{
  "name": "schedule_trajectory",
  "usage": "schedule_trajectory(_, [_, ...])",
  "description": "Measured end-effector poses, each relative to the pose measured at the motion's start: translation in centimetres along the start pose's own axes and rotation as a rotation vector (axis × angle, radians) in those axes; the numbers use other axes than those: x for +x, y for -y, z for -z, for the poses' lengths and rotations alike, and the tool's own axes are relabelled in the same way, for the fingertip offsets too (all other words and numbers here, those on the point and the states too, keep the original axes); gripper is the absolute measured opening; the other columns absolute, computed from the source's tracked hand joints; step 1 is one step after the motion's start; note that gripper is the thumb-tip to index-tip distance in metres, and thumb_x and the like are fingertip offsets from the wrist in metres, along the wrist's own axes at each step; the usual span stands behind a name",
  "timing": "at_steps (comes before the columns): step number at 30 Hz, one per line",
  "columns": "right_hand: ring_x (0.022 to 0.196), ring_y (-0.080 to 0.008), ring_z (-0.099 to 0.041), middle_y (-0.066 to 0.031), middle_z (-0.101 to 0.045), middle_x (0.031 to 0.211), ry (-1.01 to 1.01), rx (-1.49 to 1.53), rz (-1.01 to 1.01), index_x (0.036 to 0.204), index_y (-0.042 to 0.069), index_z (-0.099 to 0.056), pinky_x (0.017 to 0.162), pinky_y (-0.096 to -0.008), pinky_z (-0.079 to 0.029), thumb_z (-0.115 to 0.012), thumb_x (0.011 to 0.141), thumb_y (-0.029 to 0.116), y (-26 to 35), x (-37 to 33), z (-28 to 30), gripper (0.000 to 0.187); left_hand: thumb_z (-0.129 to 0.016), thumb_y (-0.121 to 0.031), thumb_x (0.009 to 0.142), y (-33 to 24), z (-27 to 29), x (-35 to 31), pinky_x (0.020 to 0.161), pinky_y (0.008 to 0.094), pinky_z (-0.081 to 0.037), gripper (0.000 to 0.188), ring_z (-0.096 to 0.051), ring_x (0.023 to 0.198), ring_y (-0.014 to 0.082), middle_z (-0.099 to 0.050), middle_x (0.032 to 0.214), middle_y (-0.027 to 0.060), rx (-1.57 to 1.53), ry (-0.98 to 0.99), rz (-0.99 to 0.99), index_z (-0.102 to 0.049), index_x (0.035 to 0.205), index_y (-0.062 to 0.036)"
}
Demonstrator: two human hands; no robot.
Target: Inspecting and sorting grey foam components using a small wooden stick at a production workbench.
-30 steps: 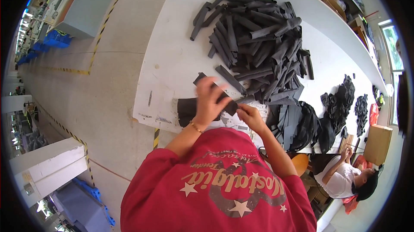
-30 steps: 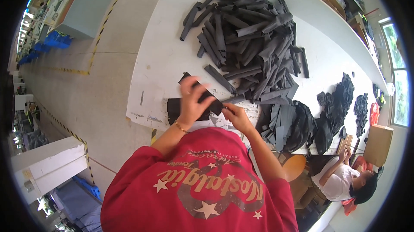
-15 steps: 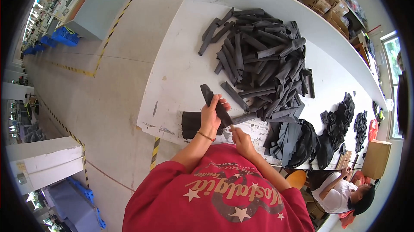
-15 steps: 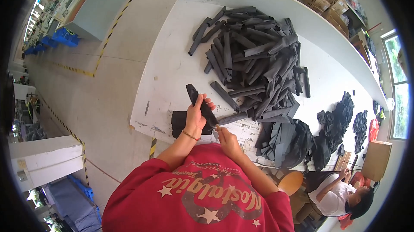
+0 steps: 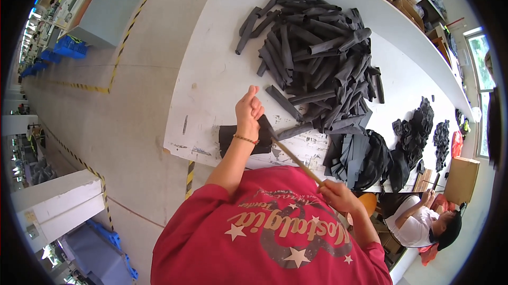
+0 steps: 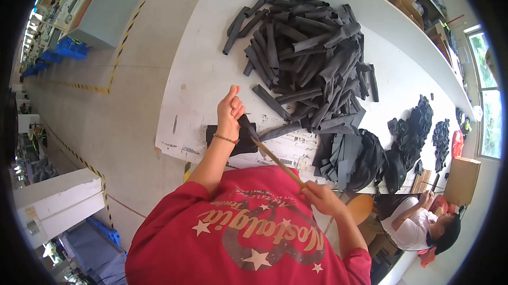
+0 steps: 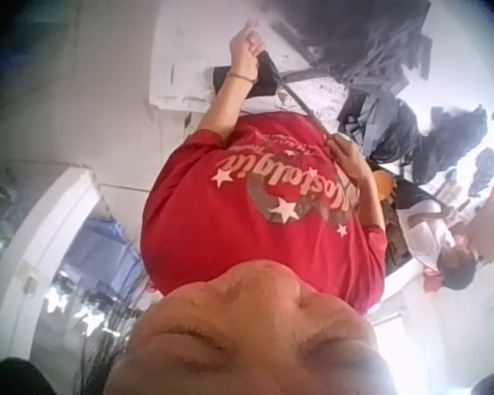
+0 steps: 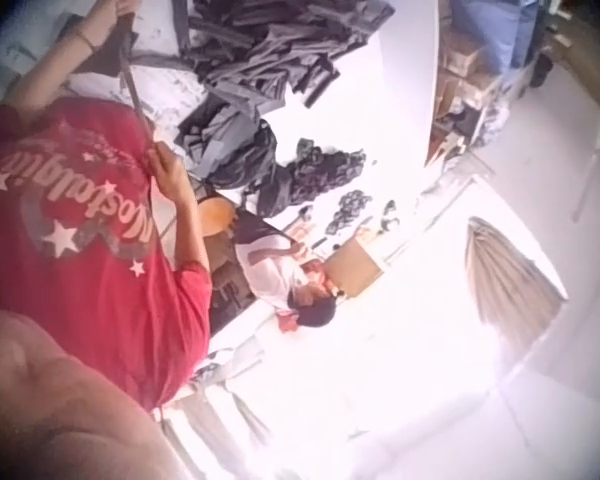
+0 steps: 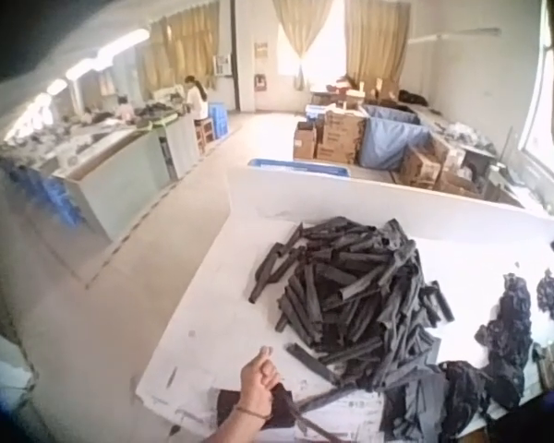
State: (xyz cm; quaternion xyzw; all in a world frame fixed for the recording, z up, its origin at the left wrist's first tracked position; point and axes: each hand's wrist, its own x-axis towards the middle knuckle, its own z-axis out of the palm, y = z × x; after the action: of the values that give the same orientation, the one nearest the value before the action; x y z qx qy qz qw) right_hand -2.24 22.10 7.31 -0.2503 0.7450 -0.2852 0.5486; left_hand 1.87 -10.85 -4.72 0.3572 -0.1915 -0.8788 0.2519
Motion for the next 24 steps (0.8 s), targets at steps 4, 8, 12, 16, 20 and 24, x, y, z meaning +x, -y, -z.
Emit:
schedule_trajectory(4, [0.048, -0.0303, -0.059, -0.0139, -0.054, 0.054, -0.543, -0.294, 0.291, 0.077, 0.003, -0.059, 0.046, -0.0366, -0.044, -0.067, 0.083, 0.017, 1.2, 2.3, -1.2, 0.017, -0.061, -0.029, 0.093, 1.0, 1.2, 1.1, 0.039, 0.0194, -0.023, 0.03, -0.028, 0.041, 0.0035, -0.039, 0.056, -0.0055, -0.305, -0.077, 0.066, -0.053, 0.103, -0.0025])
schedule_trajectory(8, [0.039, -0.0184, -0.05, -0.0074, -0.052, 0.051, -0.651, -0.089, 0.577, 0.081, 0.004, -0.061, 0.041, -0.0299, -0.038, -0.073, 0.079, 0.011, 2.8, 8.4, -3.7, 0.015, -0.059, -0.025, 0.094, 0.6, -0.3, 1.0, 0.043, 0.0181, -0.028, 0.024, -0.032, 0.046, 0.0029, -0.044, 0.062, -0.0052, -0.421, -0.105, 0.081, -0.053, 0.104, -0.0051])
schedule_trajectory(12, [0.046, -0.0075, -0.034, -0.0001, -0.039, 0.051, -0.667, 0.03, 0.564, 0.096, 0.003, -0.062, 0.045, -0.0222, -0.031, -0.071, 0.081, 0.005, 7.4, 11.7, -3.7, 0.018, -0.059, -0.024, 0.094, 0.9, 0.5, 0.7, 0.046, 0.017, -0.032, 0.022, -0.036, 0.049, 0.0031, -0.047, 0.064, -0.0052, -0.392, -0.116, 0.066, -0.054, 0.101, -0.0045])
schedule_trajectory(16, [0.062, -0.0065, -0.041, 0.0014, -0.048, 0.067, -0.654, 0.125, 0.616, 0.096, -0.001, -0.062, 0.055, -0.0223, -0.035, -0.07, 0.081, 0.004, 8.0, 15.4, -2.8, 0.017, -0.061, -0.025, 0.093, 1.8, 0.8, 0.5, 0.047, 0.0171, -0.034, 0.024, -0.039, 0.05, 0.0049, -0.049, 0.065, -0.0026, -0.381, -0.072, 0.094, -0.055, 0.101, -0.0032])
schedule_trajectory(20, [0.067, -0.007, -0.042, 0.0005, -0.047, 0.072, -0.666, 0.296, 0.613, 0.09, -0.002, -0.062, 0.06, -0.0224, -0.035, -0.066, 0.085, 0.005, 7.5, 16.2, -1.2, 0.01, -0.063, -0.028, 0.091, -0.5, -2.9, -2.4, 0.06, 0.0208, -0.045, 0.036, -0.057, 0.063, 0.013, -0.061, 0.081, 0.0072, 0.184, -0.01, 0.126, -0.055, 0.11, 0.0017])
schedule_trajectory(24, [0.065, -0.0076, -0.04, 0.0004, -0.046, 0.07, -0.678, 0.036, 0.659, 0.085, -0.002, -0.059, 0.058, -0.0233, -0.034, -0.063, 0.088, 0.006, 7.9, 15.8, 0.2, 0.01, -0.051, -0.034, 0.096, 0.7, -2.6, -3.3, 0.061, 0.0228, -0.048, 0.035, -0.058, 0.063, 0.0112, -0.059, 0.078, 0.0068, 0.83, 0.668, -0.198, -0.057, 0.105, -0.0008])
